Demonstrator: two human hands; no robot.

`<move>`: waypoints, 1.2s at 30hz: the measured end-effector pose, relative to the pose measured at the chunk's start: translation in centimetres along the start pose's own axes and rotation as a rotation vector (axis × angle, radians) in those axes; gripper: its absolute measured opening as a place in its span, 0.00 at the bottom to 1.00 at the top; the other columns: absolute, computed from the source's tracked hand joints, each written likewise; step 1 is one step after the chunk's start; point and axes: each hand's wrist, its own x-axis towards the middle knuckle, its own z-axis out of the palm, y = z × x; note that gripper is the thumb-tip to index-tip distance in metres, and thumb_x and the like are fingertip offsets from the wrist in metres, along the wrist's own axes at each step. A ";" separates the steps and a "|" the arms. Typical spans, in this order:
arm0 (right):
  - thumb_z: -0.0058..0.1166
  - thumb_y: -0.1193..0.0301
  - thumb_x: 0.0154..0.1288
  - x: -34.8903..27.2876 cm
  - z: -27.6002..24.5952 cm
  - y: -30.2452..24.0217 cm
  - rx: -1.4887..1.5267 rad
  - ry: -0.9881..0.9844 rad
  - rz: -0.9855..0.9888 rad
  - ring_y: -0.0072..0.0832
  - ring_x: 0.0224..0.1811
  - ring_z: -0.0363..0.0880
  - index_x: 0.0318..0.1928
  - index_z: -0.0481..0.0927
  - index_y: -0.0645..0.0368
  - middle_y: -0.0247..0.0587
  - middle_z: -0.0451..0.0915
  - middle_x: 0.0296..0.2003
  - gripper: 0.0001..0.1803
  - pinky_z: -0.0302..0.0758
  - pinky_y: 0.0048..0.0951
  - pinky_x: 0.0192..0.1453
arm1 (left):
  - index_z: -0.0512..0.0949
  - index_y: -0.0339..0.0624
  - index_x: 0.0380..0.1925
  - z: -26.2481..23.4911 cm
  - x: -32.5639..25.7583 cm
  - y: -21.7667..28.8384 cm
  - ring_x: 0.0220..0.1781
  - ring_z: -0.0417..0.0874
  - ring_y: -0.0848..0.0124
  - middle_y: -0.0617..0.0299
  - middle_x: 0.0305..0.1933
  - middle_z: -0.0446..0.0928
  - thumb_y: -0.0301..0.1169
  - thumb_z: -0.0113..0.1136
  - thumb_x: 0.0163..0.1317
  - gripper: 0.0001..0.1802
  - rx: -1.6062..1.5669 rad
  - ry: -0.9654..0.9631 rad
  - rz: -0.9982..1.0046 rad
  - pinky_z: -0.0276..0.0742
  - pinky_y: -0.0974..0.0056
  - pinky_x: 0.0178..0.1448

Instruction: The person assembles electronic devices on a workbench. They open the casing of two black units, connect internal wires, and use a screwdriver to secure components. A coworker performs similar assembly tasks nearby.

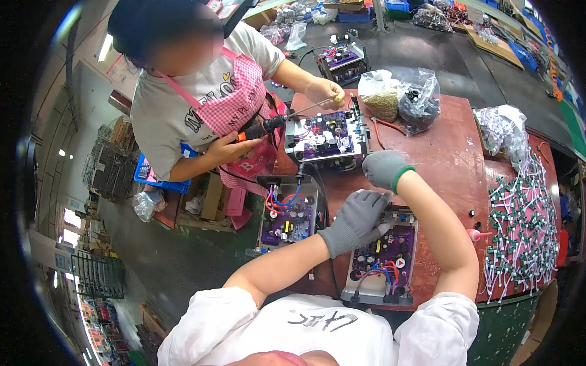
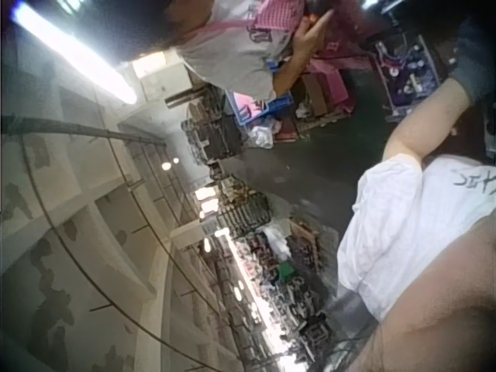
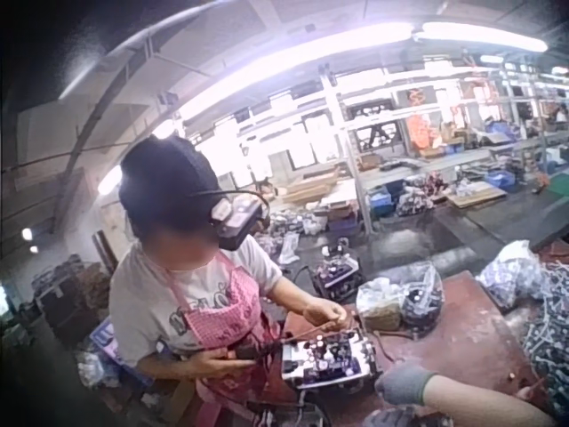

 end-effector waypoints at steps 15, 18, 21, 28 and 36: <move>0.52 0.60 0.64 -0.4 0.5 0.6 0.044 0.399 0.351 0.42 0.36 0.83 0.30 0.83 0.56 0.44 0.83 0.30 0.14 0.77 0.42 0.40 | 0.70 0.35 0.56 -0.2 0.2 0.2 0.54 0.76 0.54 0.50 0.47 0.75 0.41 0.64 0.52 0.33 -0.023 -0.029 -0.022 0.68 0.50 0.62; 0.51 0.55 0.66 -0.4 2.6 -0.2 0.142 0.026 0.330 0.43 0.43 0.84 0.34 0.85 0.57 0.49 0.85 0.37 0.19 0.78 0.42 0.46 | 0.72 0.37 0.50 -0.5 0.5 0.3 0.52 0.76 0.55 0.51 0.44 0.75 0.42 0.64 0.51 0.29 -0.009 -0.028 0.001 0.69 0.51 0.61; 0.49 0.55 0.68 0.0 4.3 0.7 0.145 0.002 0.189 0.45 0.43 0.84 0.36 0.85 0.57 0.51 0.84 0.38 0.20 0.78 0.44 0.49 | 0.73 0.40 0.44 -0.1 0.6 0.1 0.47 0.76 0.57 0.55 0.39 0.74 0.43 0.63 0.53 0.23 -0.010 -0.014 0.015 0.68 0.52 0.57; 0.48 0.55 0.67 0.4 5.5 1.1 0.122 0.016 0.172 0.45 0.49 0.81 0.40 0.83 0.57 0.49 0.83 0.43 0.19 0.76 0.45 0.54 | 0.73 0.40 0.38 -0.3 0.5 0.3 0.48 0.76 0.54 0.51 0.39 0.74 0.43 0.65 0.53 0.21 -0.009 -0.029 -0.011 0.70 0.51 0.58; 0.48 0.56 0.66 0.6 5.6 1.2 0.128 0.000 0.188 0.45 0.50 0.81 0.40 0.83 0.57 0.49 0.83 0.44 0.19 0.75 0.45 0.55 | 0.73 0.40 0.38 -0.2 0.5 0.2 0.47 0.76 0.54 0.52 0.38 0.74 0.42 0.65 0.51 0.21 -0.026 -0.021 -0.003 0.71 0.51 0.57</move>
